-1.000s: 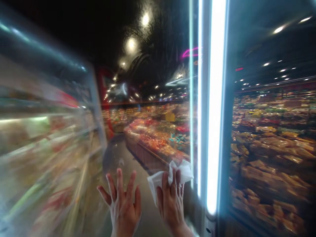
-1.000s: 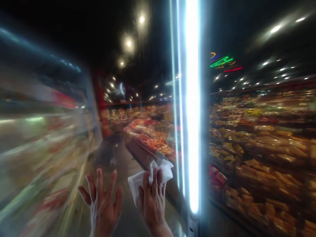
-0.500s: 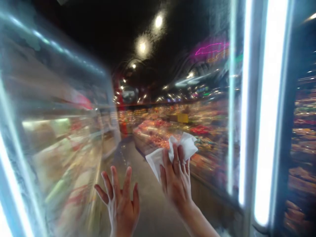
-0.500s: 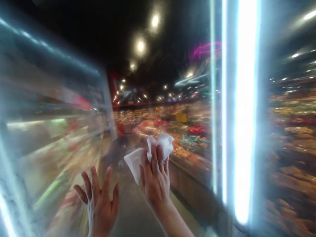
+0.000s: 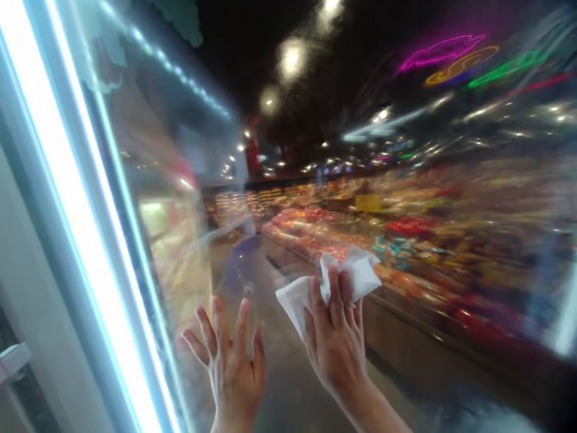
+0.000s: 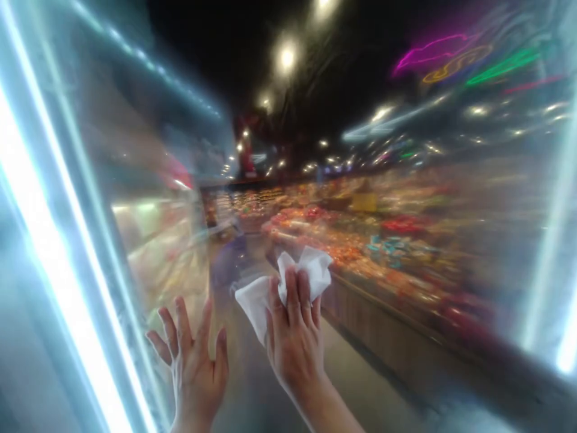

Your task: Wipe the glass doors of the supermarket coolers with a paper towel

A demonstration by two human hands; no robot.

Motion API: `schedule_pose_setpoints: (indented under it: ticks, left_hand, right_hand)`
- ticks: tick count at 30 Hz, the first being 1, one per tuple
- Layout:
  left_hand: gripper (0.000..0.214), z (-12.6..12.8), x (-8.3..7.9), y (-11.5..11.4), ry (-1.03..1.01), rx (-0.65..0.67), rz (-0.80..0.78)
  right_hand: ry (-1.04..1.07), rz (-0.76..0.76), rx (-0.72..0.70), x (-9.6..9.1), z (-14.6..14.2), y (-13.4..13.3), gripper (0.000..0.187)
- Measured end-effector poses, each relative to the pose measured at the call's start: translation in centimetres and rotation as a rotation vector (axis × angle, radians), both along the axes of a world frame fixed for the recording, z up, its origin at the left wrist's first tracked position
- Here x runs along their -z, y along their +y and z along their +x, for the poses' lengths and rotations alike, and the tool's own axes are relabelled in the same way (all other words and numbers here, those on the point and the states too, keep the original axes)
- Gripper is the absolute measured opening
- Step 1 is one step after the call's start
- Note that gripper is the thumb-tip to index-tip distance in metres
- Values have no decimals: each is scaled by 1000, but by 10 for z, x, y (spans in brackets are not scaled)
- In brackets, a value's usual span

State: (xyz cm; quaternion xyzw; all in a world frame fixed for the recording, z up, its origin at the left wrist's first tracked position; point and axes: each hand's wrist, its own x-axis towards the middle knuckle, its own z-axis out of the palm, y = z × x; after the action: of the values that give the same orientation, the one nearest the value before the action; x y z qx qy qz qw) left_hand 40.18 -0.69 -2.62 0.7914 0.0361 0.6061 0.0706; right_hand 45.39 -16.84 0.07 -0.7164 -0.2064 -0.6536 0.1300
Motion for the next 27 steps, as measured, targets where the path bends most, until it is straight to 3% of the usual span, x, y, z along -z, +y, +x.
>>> schedule_pose_setpoints:
  ticks: [3,9,12,15,19,24,27]
  left_hand:
    - [85,-3,2,22,0,36,3]
    - [82,-9,-12,45,-24,108,-27]
    - [83,-10,-14,52,-23,118,-62]
    - [83,-8,-19,56,-21,129,-67]
    - [81,-6,-32,57,-47,119,-29]
    - [83,-4,-40,54,-44,104,-23]
    - [81,-2,-48,48,-64,115,-39]
  right_hand:
    - [15,-7,16,1,-8,26,71]
    - [14,43,-34,-38,-17,68,74]
    - [26,24,-21,-34,-20,78,72]
    - [16,7,-14,-35,-21,85,72]
    - [16,4,-43,-53,-20,90,75]
    - [8,-20,-11,-45,-19,81,74]
    - [5,-9,-26,-62,-17,73,75]
